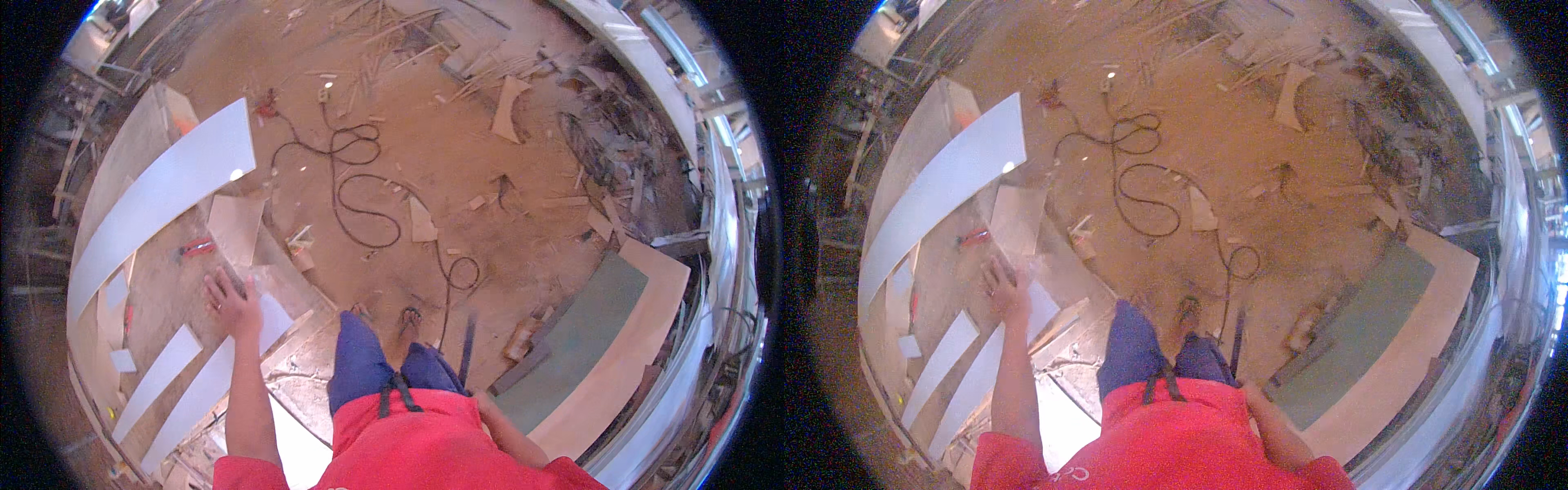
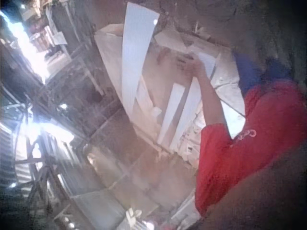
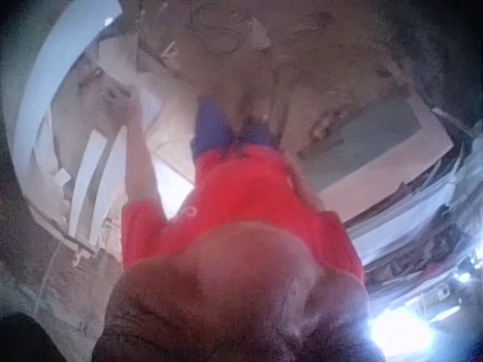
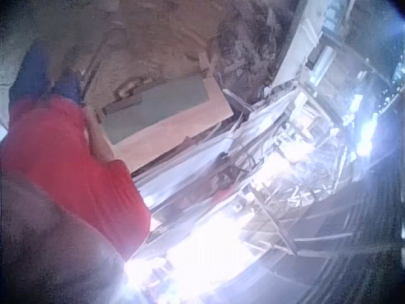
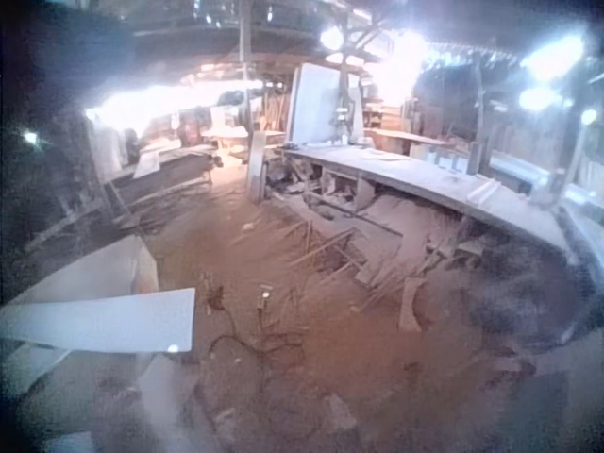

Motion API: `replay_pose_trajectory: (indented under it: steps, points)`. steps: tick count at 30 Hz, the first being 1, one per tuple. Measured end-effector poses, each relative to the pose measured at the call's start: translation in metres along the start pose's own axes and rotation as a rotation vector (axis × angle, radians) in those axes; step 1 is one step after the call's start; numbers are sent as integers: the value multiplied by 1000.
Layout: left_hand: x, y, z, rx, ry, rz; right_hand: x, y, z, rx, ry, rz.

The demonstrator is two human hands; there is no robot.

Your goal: The person marks and cuts long white wood planks on a workbench using a utility knife and a metal straightedge. They repeatedly measure, align, and score the planks to create straight cuts.

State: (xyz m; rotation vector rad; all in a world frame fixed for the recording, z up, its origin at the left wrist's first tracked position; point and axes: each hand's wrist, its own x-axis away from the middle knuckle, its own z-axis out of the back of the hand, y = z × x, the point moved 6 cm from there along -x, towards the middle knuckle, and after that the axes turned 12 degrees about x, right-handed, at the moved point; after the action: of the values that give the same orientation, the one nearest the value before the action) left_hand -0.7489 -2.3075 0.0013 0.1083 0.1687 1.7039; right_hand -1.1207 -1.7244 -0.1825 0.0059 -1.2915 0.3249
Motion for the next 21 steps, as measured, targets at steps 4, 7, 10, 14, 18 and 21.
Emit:
replay_pose_trajectory:
  steps: [4,7,10,14,18,21]
  points:
    - [0,3,-1,-4,28,-13,-27,18,-9,-119,-129,-152]
    - [4,3,0,31,104,-98,-46,4,-15,74,-309,143]
    - [4,0,0,59,142,-101,-56,4,4,474,-261,68]
    - [4,3,6,162,147,-54,-73,-17,27,363,-137,283]
    - [9,10,12,143,89,-7,-117,-19,48,30,-51,517]
    - [12,15,13,331,99,4,-130,2,63,1003,101,504]
